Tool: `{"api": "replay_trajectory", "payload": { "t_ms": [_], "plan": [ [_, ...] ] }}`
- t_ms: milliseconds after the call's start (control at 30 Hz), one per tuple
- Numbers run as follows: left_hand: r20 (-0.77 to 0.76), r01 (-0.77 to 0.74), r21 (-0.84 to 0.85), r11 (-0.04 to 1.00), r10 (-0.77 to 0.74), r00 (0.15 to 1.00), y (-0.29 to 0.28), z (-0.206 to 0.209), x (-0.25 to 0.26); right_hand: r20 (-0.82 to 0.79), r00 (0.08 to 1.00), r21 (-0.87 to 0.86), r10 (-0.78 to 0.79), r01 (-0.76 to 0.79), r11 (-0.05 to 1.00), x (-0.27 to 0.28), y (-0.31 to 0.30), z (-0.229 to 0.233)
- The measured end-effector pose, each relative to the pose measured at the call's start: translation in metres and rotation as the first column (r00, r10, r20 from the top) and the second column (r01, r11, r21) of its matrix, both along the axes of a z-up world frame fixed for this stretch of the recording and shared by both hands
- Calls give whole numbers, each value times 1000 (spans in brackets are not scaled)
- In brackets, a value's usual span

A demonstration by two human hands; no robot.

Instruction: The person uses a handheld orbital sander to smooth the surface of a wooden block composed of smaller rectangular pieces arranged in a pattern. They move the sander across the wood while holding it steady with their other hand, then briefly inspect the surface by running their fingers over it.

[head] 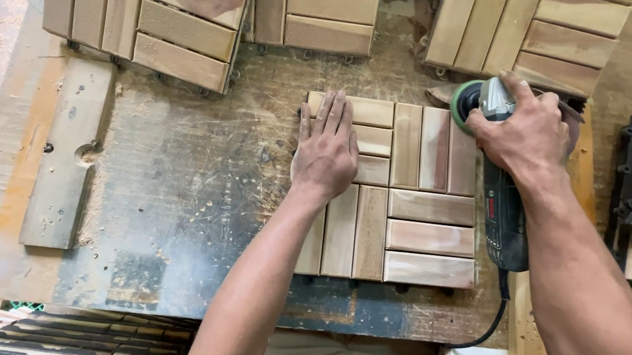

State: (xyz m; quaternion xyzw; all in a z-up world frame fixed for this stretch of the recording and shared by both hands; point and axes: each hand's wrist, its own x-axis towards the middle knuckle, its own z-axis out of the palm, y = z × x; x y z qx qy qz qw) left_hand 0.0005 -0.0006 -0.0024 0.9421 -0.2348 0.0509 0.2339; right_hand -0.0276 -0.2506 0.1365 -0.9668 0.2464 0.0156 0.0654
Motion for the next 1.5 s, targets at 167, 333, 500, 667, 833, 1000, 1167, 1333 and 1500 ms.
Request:
{"api": "replay_trajectory", "payload": {
  "t_ms": [167, 333, 500, 667, 833, 1000, 1167, 1333, 1500],
  "plan": [
    [-27, 6, 22, 1000, -6, 1000, 0, 2, 0, -32, 999, -28, 30, -31, 999, -5, -9, -7],
    [-36, 7, 26, 1000, -6, 999, 0, 1, 1, -61, 998, 11, 15, -14, 1000, -16, -1, 5],
    [-22, 3, 10, 1000, -3, 1000, 0, 3, 0, -97, 994, 46, 46, -42, 998, -32, 0, 9],
    [-43, 10, 27, 1000, -9, 999, 0, 4, 1, -85, 994, -27, 70, -73, 997, -48, -6, 1],
    [-49, 16, 26, 1000, -15, 999, -1, 6, 2, -122, 993, 75, 11, -2, 997, -67, 3, 16],
    [-49, 14, 32, 999, -13, 999, 0, 5, 0, -143, 990, 66, 2, 7, 998, -88, 3, 17],
    [-27, 12, 10, 1000, -12, 1000, 0, 0, 0, -159, 987, 61, 28, -18, 998, -108, 4, 16],
    [19, 4, -17, 1000, -4, 1000, 0, -4, 1, -159, 986, 96, 48, -32, 995, -122, 11, 14],
    [-16, 4, 2, 1000, -4, 1000, 0, -1, 1, -143, 986, 65, 88, -79, 995, -128, 21, 12]
  ]
}}
